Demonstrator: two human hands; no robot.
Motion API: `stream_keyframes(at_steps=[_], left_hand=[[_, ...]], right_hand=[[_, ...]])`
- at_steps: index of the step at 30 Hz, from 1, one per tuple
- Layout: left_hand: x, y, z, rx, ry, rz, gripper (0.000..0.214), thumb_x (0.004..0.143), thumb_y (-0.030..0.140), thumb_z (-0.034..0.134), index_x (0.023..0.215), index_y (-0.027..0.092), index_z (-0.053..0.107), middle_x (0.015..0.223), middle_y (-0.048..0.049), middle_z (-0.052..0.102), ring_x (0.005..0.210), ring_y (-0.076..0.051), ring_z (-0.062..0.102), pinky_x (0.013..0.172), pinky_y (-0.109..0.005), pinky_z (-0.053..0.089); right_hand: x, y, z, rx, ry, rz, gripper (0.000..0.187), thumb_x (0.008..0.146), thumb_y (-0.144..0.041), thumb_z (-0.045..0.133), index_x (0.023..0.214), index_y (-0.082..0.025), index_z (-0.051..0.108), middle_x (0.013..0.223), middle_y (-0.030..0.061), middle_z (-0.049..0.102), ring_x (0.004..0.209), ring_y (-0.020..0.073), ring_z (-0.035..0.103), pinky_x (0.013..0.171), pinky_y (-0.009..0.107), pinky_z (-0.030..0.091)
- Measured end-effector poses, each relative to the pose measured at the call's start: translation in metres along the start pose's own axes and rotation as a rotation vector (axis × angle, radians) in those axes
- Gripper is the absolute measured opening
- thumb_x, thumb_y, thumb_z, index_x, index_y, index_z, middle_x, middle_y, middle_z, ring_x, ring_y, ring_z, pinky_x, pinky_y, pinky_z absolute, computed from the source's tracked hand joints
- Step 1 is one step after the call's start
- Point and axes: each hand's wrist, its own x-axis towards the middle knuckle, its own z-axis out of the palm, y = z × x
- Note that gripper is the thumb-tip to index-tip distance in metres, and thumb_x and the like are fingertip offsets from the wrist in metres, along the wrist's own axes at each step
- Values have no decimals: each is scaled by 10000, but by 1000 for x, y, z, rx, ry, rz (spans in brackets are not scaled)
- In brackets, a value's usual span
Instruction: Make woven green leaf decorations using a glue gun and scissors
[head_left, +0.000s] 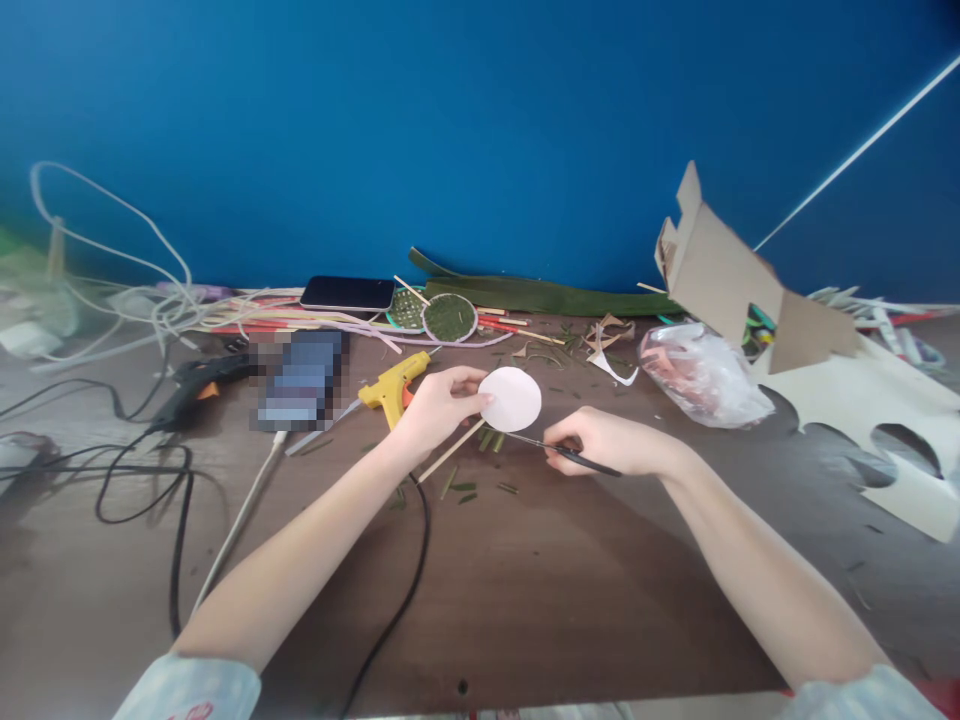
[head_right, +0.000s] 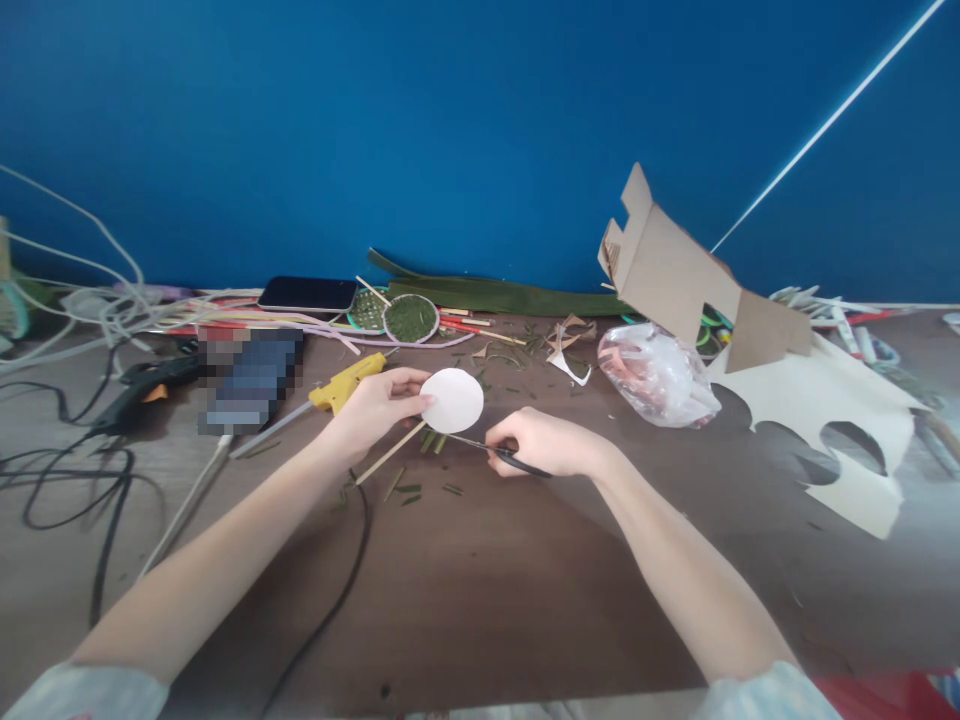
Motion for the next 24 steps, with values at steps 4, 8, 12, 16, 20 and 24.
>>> stream_keyframes(at_steps=[4,8,12,16,20,24], left_hand=[[0,1,0,11,-3,14,262,676,193,651,934,147,637,867,-44,687,789,-150,622,657,-248,506],[0,1,0,14,-4,16,257,677,181,652,931,146,635,872,-41,687,792,-146,625,706,-262,509],[2,-2,0,14,4,27,273,668,190,661,935,140,636,876,-48,688,802,-154,628,756,-289,503],[2,-3,0,-2,-3,29,275,656,190,666,923,137,635,857,-46,684,799,-156,623,755,-286,495],[1,-1,-3,-14,4,15,300,664,189,646,959,156,606,771,-15,649,701,-125,597,599,-221,465],[3,-1,-10,-101,113,34,445,645,174,634,1072,217,517,596,66,528,572,-98,537,478,-176,384]], right_hand=[[0,0,-1,-16,-10,-5,140,703,-268,475,610,-174,520,559,-32,452,519,82,342,511,227,264],[0,1,-1,-19,-14,-10,137,702,-266,481,600,-178,506,557,-39,444,519,80,332,508,223,266],[1,0,0,-43,-21,2,175,728,-301,486,597,-186,489,551,-46,417,519,80,320,504,222,266],[1,-5,-2,-54,-31,62,245,740,-404,516,630,-185,531,569,-34,451,509,82,348,495,228,272],[-4,-8,-9,-60,-85,105,295,723,-487,555,689,-194,576,603,-27,502,512,85,400,488,223,290],[-12,-5,-19,10,-126,140,270,746,-461,555,749,-193,587,602,-33,518,462,67,399,464,212,294]])
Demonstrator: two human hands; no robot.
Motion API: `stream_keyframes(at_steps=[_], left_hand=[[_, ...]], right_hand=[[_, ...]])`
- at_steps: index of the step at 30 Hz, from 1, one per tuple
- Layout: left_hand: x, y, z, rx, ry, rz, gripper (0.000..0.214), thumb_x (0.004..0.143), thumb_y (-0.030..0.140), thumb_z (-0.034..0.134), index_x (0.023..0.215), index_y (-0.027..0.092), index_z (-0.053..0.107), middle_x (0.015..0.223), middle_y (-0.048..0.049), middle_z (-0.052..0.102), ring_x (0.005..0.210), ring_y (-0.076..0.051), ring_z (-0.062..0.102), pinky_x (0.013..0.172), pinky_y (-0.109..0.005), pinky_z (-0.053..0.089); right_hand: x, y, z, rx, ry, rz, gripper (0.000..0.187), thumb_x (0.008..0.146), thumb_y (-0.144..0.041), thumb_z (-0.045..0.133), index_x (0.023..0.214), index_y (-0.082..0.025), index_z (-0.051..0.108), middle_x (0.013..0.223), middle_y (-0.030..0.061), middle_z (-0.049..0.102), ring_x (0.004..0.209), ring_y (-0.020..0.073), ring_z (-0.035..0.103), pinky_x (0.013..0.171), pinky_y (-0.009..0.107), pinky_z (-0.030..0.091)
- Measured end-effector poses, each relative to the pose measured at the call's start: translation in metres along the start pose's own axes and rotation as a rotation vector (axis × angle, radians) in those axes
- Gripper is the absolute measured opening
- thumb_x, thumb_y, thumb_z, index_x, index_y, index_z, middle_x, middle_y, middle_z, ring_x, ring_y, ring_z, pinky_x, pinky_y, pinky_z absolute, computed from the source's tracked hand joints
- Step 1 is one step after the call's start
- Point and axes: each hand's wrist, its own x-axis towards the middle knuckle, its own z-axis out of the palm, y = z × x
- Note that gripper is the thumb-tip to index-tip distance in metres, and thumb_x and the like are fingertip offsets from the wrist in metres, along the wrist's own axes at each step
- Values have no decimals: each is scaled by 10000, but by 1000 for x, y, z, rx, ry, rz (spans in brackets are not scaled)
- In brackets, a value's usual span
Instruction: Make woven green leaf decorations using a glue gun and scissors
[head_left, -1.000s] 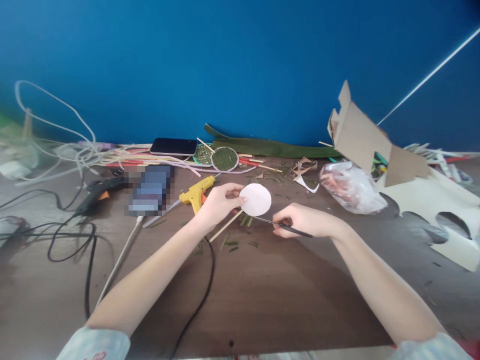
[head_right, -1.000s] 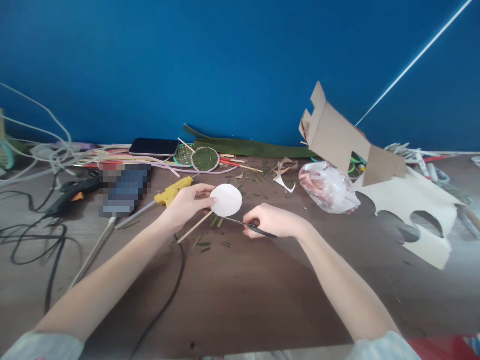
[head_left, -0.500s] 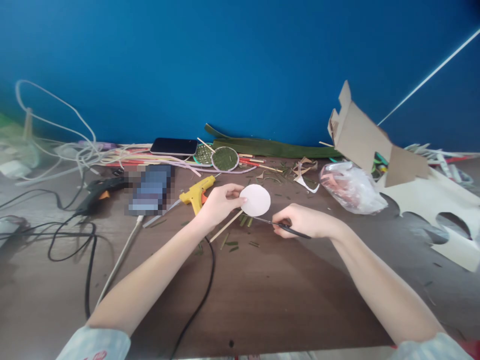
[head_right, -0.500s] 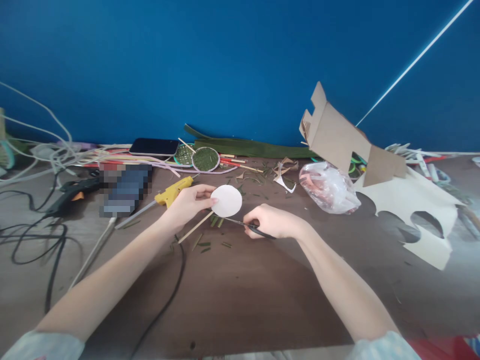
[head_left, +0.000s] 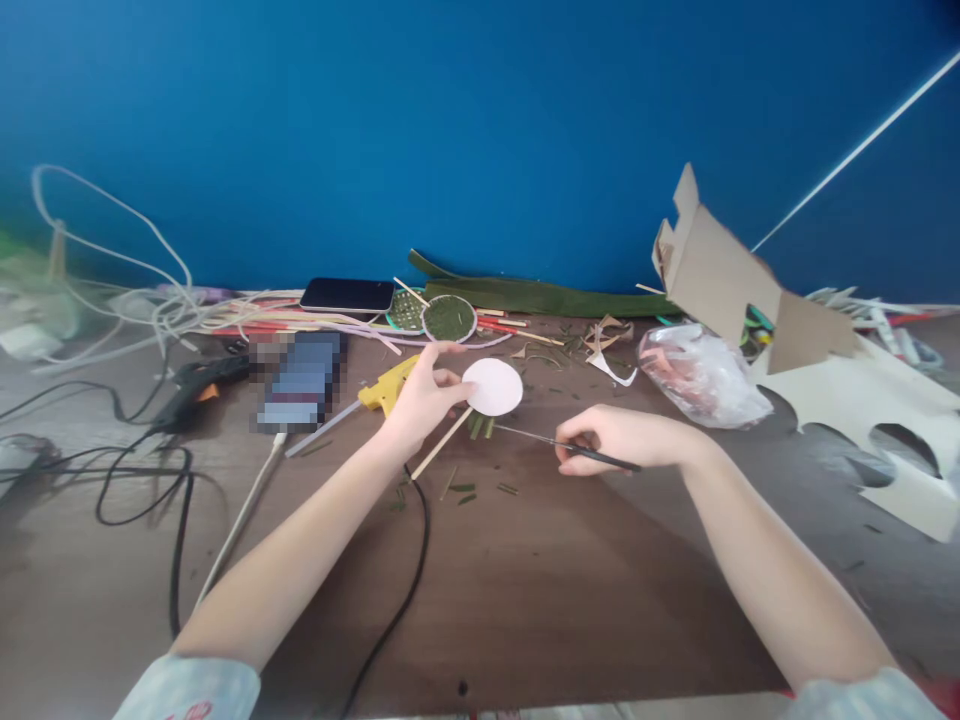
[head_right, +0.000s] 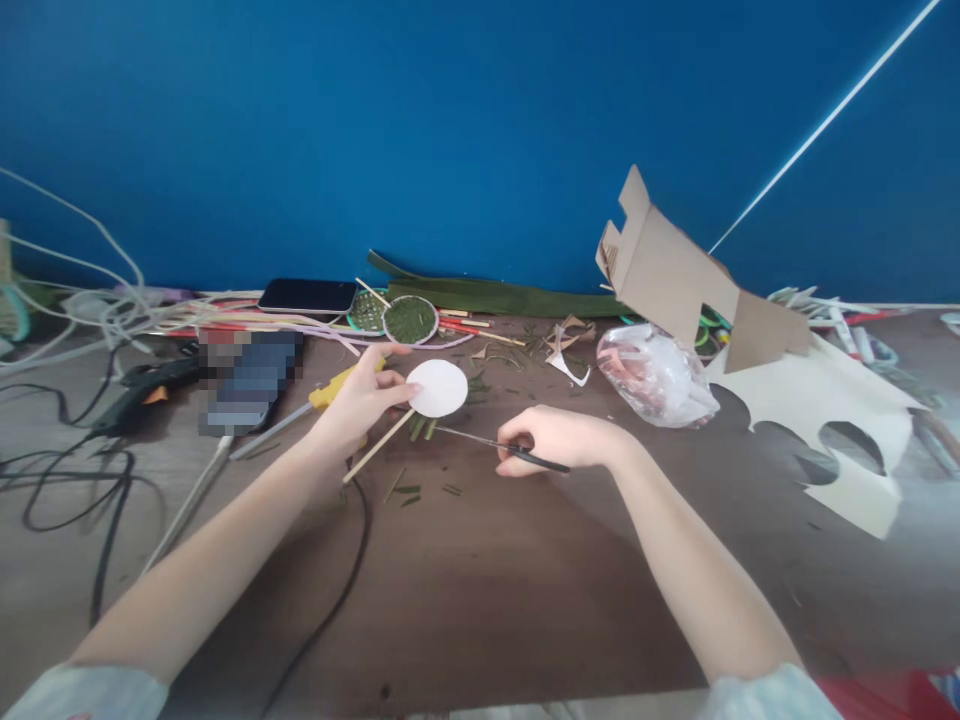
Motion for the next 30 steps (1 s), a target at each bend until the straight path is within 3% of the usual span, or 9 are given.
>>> stream_keyframes(at_steps=[3,5,9,14,20,25,27,30], left_hand=[[3,-2,-4,-44,8,-16,190,658,178,597,848,181,595,607,47,538,544,-79,505,483,-175,370],[6,-3,-4,-101,-23,-69,89,693,199,551,720,153,622,671,9,593,561,-78,517,494,-180,377],[8,-2,-3,-312,-139,-211,258,773,248,448,735,114,665,674,-55,627,587,-116,581,563,-220,452],[5,6,1,-489,-249,-405,321,780,156,375,772,54,679,642,-92,641,587,-129,617,601,-228,487],[3,8,7,-609,-215,-545,290,748,68,392,788,33,676,615,-90,649,566,-108,609,561,-190,492],[3,7,9,-640,-162,-589,233,726,32,418,742,49,650,613,-89,637,545,-99,589,549,-194,485],[2,6,9,-591,-199,-560,192,722,51,449,738,75,639,617,-65,619,530,-93,569,528,-202,468],[-1,2,8,-467,-285,-409,114,727,136,536,783,131,635,545,27,496,435,-49,425,428,-181,344]], right_hand=[[-2,4,-2,83,78,-11,271,758,-457,557,763,-188,580,586,-38,507,439,59,382,445,206,287],[0,6,0,160,196,-45,293,764,-474,557,778,-182,573,559,-45,477,437,57,366,447,204,288],[9,8,9,352,453,-117,297,772,-471,565,812,-178,542,548,-58,429,432,57,362,446,204,296],[20,5,17,407,634,-219,320,735,-407,639,950,-182,562,588,-61,393,470,64,365,460,205,299],[27,6,23,376,680,-320,284,684,-348,697,884,-169,605,659,-31,445,550,76,398,529,218,342],[28,2,24,452,671,-280,231,698,-354,673,787,-164,576,556,-54,428,459,67,384,452,209,311],[27,1,24,494,654,-252,219,710,-354,660,746,-167,551,512,-63,429,415,64,388,425,206,304],[26,0,23,544,640,-232,213,718,-337,655,728,-173,518,468,-76,440,378,65,412,416,202,320]])
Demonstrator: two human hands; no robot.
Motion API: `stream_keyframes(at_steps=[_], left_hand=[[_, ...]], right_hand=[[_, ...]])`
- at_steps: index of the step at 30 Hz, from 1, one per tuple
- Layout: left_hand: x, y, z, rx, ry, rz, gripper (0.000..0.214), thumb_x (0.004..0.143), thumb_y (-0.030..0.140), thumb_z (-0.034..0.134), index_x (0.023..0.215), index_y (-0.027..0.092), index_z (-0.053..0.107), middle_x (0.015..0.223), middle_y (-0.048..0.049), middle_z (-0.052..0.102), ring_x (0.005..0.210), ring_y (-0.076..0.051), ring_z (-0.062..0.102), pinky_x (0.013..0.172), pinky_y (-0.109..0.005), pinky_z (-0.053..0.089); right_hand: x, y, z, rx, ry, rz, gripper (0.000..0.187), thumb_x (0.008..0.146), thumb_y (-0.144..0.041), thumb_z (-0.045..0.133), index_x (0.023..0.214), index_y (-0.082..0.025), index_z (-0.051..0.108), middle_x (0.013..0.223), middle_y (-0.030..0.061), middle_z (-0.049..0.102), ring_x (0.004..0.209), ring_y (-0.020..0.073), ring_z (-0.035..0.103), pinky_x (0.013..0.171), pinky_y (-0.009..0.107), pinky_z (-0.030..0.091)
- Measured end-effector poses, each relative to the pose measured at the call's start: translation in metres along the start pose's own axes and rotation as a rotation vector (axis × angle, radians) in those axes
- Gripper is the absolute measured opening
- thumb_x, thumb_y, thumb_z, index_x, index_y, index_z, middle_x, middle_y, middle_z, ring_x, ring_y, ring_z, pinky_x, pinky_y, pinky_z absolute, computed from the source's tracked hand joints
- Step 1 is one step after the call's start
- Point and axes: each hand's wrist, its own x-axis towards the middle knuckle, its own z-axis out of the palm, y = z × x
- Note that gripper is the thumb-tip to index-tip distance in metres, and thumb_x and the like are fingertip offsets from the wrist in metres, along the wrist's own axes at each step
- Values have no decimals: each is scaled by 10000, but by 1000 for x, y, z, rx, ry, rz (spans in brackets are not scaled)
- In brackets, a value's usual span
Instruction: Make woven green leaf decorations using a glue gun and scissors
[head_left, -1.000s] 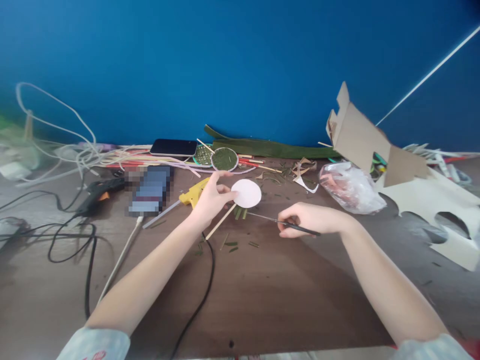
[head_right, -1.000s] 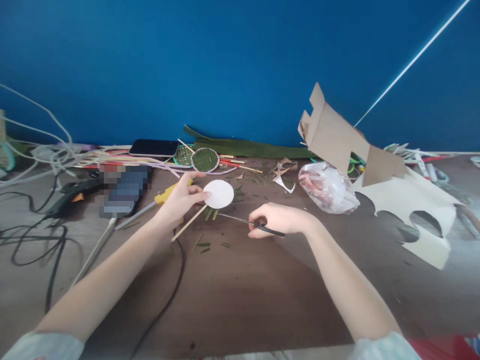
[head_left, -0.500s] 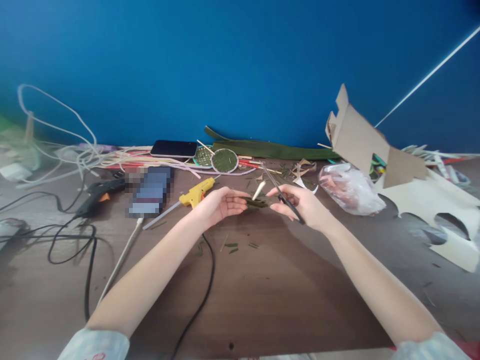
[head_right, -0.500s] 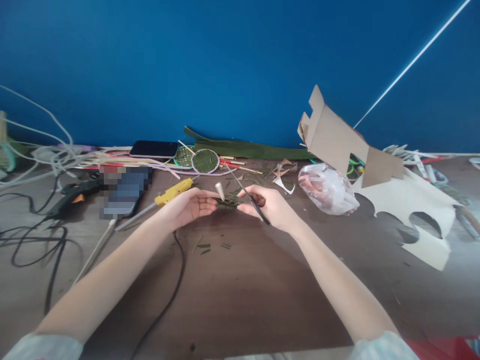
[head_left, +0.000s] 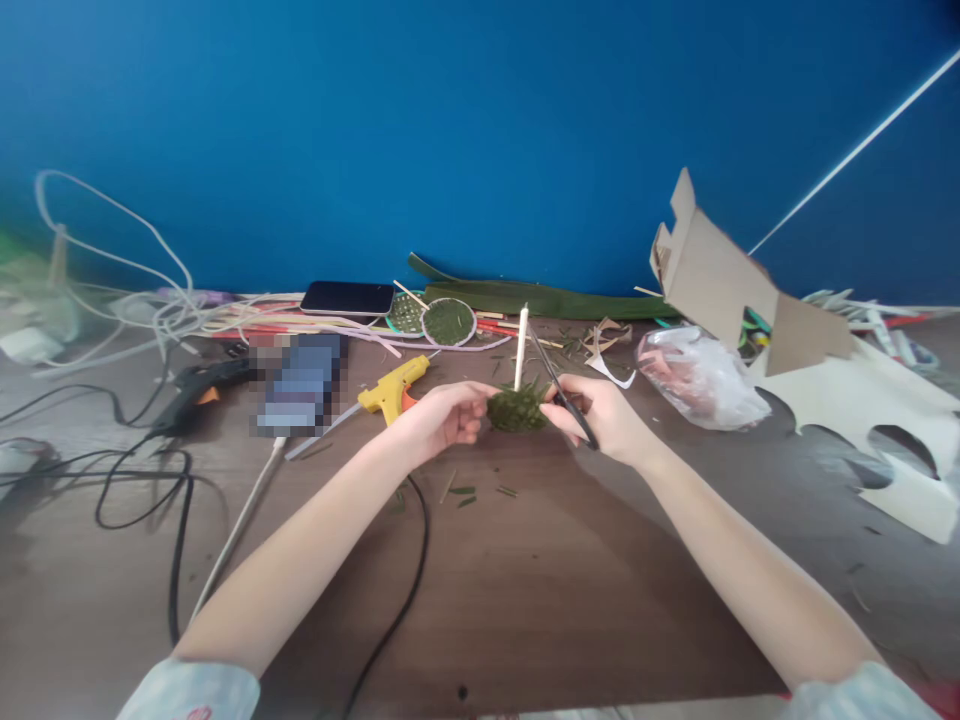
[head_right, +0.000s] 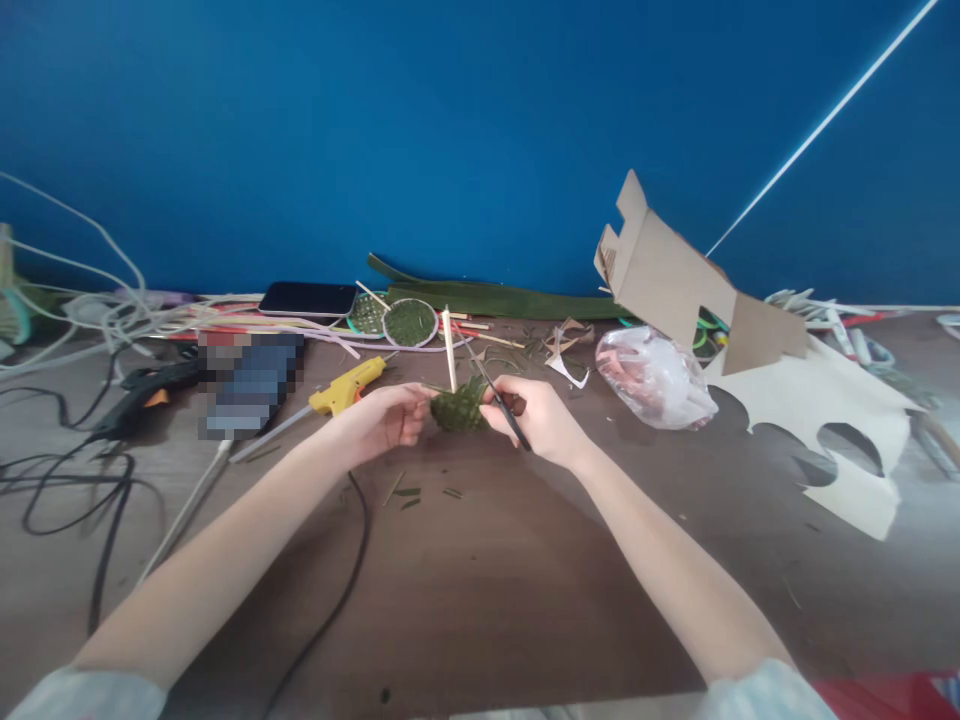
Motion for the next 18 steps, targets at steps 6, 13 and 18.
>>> stream_keyframes(at_steps=[6,13,18], left_hand=[[-1,-9,2,476,22,265,339,641,349,710,928,182,641,697,24,532,633,-85,464,580,-221,354],[-3,-13,11,540,21,321,253,639,275,701,859,156,665,942,-43,636,896,-175,561,853,-316,398],[-6,-14,15,379,-86,271,272,669,286,691,891,131,667,919,-62,680,903,-192,595,849,-319,429]], right_hand=[[0,-2,0,102,-16,6,235,722,-332,651,732,-175,476,445,-93,437,326,60,427,391,198,327],[0,-8,4,138,-33,42,283,705,-384,652,716,-170,467,438,-93,432,305,61,433,362,201,320],[-2,-9,7,162,-111,51,292,712,-405,644,733,-166,477,457,-90,442,310,61,443,360,200,332]])
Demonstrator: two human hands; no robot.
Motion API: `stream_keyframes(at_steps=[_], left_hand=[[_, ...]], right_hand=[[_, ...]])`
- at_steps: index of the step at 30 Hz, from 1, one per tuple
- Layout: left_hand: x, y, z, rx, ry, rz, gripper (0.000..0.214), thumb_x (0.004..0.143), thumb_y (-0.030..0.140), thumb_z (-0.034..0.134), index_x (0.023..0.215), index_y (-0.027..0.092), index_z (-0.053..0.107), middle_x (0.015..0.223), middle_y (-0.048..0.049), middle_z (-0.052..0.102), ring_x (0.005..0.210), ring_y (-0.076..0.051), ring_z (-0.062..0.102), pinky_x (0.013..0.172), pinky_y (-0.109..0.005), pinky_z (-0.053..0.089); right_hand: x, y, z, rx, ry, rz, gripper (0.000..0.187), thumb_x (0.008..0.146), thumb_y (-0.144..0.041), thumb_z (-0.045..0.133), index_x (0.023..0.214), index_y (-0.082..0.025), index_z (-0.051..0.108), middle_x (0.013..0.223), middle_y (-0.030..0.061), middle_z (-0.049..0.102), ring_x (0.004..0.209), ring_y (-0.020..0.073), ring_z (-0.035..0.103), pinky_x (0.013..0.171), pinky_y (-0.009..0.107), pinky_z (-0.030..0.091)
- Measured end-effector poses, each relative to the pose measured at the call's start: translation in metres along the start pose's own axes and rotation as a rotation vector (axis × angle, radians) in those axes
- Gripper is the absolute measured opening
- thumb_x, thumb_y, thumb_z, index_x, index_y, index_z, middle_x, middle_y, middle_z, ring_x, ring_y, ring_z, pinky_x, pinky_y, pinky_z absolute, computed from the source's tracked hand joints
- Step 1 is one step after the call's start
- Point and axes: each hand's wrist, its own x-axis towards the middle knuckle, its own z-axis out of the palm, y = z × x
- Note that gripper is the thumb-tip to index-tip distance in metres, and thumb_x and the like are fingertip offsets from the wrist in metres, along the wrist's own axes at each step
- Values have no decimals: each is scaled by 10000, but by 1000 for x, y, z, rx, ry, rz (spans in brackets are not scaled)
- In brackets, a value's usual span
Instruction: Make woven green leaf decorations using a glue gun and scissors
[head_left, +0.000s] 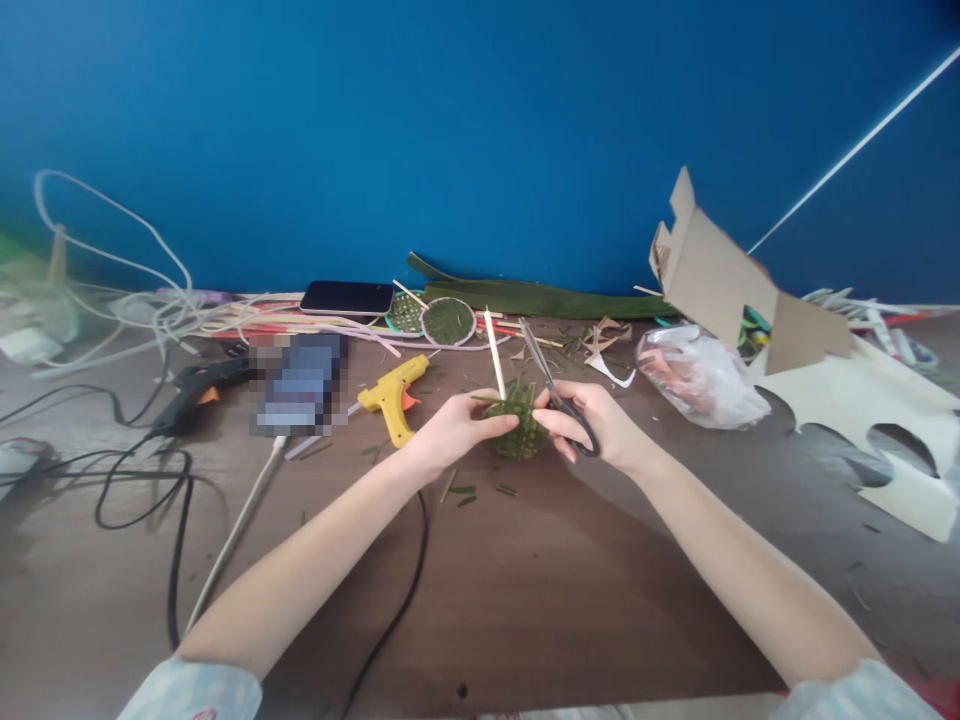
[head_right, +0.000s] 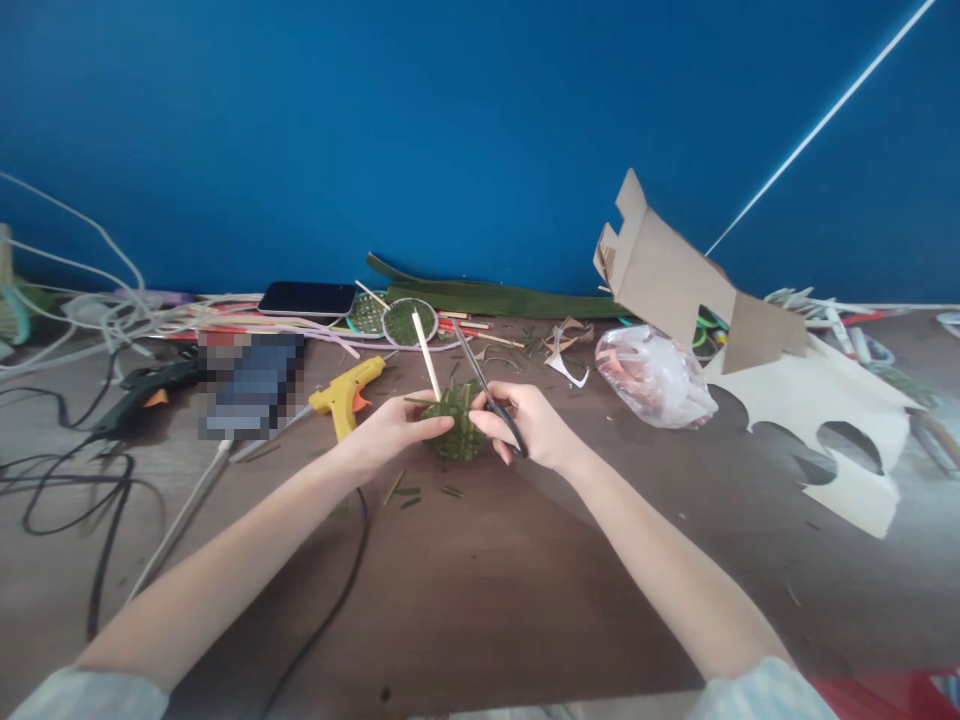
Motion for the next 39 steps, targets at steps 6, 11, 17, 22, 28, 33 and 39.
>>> stream_keyframes(at_steps=[6,11,17,22,28,33,39], left_hand=[[-1,-2,0,19,76,-36,235,668,292,696,845,139,673,835,-41,693,764,-160,610,736,-283,456],[-2,0,0,58,78,-40,183,674,276,684,804,151,657,791,-16,681,719,-140,598,704,-265,445],[-2,1,-2,47,55,-50,167,682,270,666,786,145,628,731,-3,651,671,-127,583,673,-259,441],[-2,1,-2,63,51,-65,204,678,282,663,822,146,616,770,-16,652,709,-145,590,687,-272,438],[-2,0,1,35,74,-55,221,702,343,640,809,150,625,773,-13,649,754,-153,575,717,-268,408],[-2,-3,5,-42,146,-16,337,775,473,531,758,148,617,726,-12,624,743,-147,540,694,-253,382],[-2,-3,7,20,210,-2,257,778,390,519,663,161,545,619,31,516,642,-115,465,617,-231,348]], right_hand=[[0,1,-2,-4,-62,13,273,720,-375,654,751,-164,484,467,-90,441,329,52,440,377,190,339],[0,5,-4,-14,-109,23,250,730,-353,655,762,-160,500,472,-89,441,337,50,442,376,183,327],[1,5,-4,-6,-58,23,273,762,-417,598,778,-156,521,526,-63,495,335,58,461,374,198,346],[0,3,-3,-61,-35,-23,263,770,-410,590,749,-162,504,480,-67,482,350,64,464,414,205,363],[0,2,2,-86,-26,-32,247,762,-383,609,736,-168,490,454,-80,447,360,70,455,432,214,359],[-1,3,6,-95,-37,-32,229,768,-370,609,750,-166,506,446,-80,455,371,69,449,449,214,372],[-1,4,7,-95,-46,-25,227,767,-368,614,766,-163,517,442,-81,453,372,72,452,449,215,381]])
